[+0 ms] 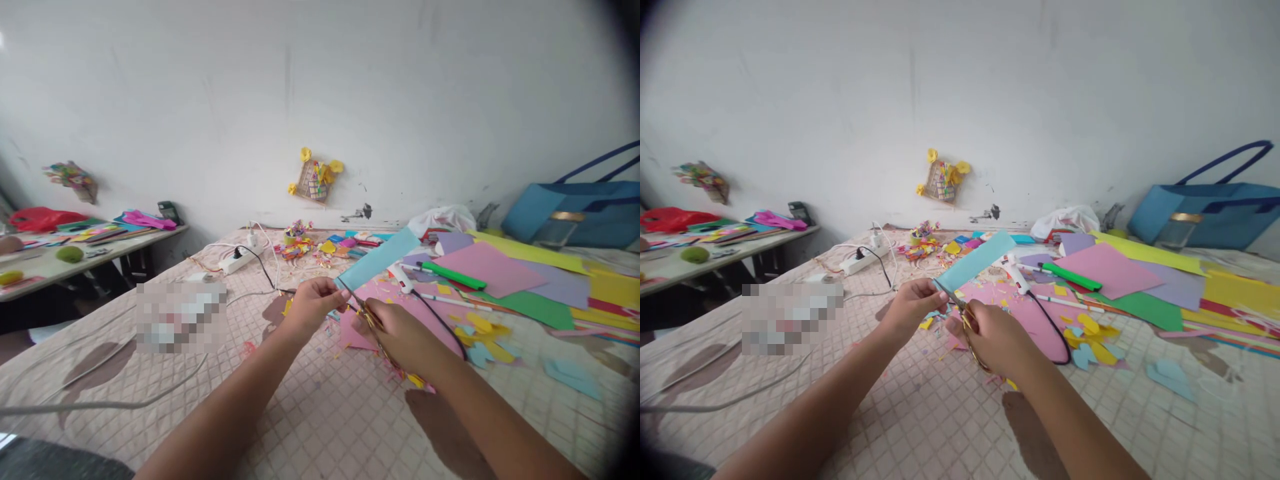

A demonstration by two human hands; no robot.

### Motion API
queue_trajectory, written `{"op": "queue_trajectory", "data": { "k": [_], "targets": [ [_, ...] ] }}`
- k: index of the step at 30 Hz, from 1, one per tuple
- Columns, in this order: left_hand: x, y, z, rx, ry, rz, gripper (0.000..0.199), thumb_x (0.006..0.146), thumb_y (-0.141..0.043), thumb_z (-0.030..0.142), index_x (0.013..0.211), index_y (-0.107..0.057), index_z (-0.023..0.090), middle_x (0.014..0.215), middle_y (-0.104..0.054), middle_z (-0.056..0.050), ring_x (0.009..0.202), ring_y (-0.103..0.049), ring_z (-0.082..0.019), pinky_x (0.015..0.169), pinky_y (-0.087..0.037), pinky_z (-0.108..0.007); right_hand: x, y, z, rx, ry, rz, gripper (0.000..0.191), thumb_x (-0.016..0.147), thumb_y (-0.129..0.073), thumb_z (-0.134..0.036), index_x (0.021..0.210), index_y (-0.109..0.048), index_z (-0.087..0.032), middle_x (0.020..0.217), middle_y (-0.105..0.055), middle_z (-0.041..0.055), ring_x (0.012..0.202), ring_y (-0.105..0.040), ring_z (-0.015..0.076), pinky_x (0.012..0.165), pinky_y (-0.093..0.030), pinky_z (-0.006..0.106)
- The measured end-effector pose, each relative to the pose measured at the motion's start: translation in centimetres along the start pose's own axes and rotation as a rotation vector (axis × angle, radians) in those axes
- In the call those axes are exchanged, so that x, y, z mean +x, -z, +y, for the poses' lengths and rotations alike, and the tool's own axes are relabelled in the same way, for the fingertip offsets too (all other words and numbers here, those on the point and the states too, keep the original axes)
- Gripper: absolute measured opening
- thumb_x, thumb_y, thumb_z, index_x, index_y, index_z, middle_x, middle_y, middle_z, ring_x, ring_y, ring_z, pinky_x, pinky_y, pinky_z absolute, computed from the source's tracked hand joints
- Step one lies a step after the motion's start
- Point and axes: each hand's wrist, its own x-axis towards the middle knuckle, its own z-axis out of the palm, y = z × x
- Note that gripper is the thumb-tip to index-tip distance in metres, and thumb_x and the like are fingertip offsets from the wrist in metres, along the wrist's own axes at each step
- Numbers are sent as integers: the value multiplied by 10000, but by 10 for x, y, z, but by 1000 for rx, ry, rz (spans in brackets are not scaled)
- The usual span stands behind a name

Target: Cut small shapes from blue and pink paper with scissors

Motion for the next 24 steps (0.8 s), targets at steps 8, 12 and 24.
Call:
{"op": "queue_trajectory", "data": {
  "k": [8, 12, 24],
  "targets": [
    [3, 2, 0, 98, -67, -21, 255, 631, -714, 329, 577, -557, 136, 506, -586, -3, 472, -523, -90, 496, -394, -217, 1, -1, 2, -5, -3, -3, 420, 841, -396, -592, 699, -438, -199, 619, -547, 3, 528, -468, 139, 482, -275, 236],
    [8, 5, 1, 163, -133, -2, 250, 631, -723, 311, 555, -562, 135, 495, -579, 7, 452, -503, -75, 476, -373, -204, 3, 4, 3, -12, 12, 36, 425, 848, -376, -587, 713, -480, -198, 642, -567, 8, 551, -495, 142, 494, -295, 231],
    [42, 32, -5, 253, -326, 165, 212, 749, -626, 173, 589, -487, 149, 483, -522, 47, 452, -489, -49, 501, -397, -187, 14, 7, 12, -174, -32, 94, 496, 780, -413, -658, 616, -443, -191, 564, -479, 1, 527, -420, 131, 496, -258, 240]
  ]
}}
